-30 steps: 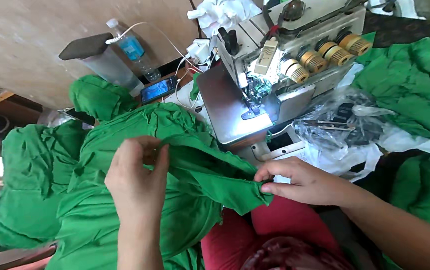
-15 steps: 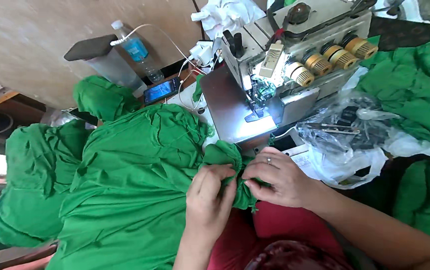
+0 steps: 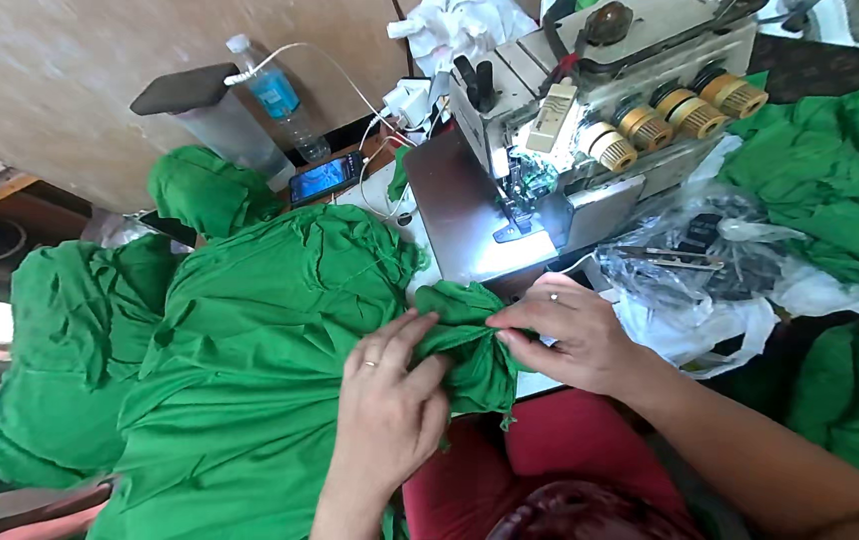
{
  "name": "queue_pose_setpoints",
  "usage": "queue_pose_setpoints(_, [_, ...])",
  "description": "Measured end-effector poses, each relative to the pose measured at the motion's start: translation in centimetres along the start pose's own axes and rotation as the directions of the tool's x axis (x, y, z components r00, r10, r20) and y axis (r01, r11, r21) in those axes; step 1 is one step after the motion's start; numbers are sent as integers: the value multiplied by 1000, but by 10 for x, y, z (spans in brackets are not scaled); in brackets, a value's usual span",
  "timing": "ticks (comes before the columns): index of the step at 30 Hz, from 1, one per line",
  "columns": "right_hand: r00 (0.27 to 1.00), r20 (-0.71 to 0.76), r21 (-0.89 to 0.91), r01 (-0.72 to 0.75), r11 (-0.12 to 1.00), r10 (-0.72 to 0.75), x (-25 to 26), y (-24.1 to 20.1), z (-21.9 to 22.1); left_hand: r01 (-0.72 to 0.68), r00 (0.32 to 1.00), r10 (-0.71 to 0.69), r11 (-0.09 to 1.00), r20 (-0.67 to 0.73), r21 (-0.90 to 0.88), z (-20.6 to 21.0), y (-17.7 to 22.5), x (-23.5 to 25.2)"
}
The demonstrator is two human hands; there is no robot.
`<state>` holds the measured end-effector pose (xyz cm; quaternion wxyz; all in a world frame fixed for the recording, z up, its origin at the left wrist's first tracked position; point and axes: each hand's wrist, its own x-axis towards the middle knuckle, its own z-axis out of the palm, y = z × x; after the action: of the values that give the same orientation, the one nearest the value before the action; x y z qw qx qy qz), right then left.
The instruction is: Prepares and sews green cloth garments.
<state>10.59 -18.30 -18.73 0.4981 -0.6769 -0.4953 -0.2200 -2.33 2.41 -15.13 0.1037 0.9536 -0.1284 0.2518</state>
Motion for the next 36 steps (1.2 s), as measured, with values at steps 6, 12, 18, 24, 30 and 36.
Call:
queue_pose_setpoints(6, [997, 23, 14, -80, 997, 80, -2, 3, -5, -59, 995, 69, 991, -75, 120, -41, 1, 2])
queue_pose_setpoints(12, [991, 68, -13, -111, 994, 112, -1, 2, -8, 32, 985, -21, 998, -170, 59, -33, 3, 2])
queue_pose_setpoints(18, [986, 144, -121, -65, 991, 83, -6, 2, -16, 162, 969, -185, 977, -166, -142, -9, 5, 4])
queue_pose_setpoints(24, [884, 465, -189, 52, 981, 43, -6, -1, -39, 135, 914, -403, 409, -46, -902, 35, 14, 9])
queue_pose_setpoints(30, [940, 341, -110, 25, 994, 14, 11, -21, -52, 96, 970, -225, 712, -96, -696, 31, 32, 26])
queue_pose_setpoints(36, [976, 215, -128, 68, 989, -39, 6, -21, -31, 154, 982, -188, 878, -31, -453, 27, 41, 32])
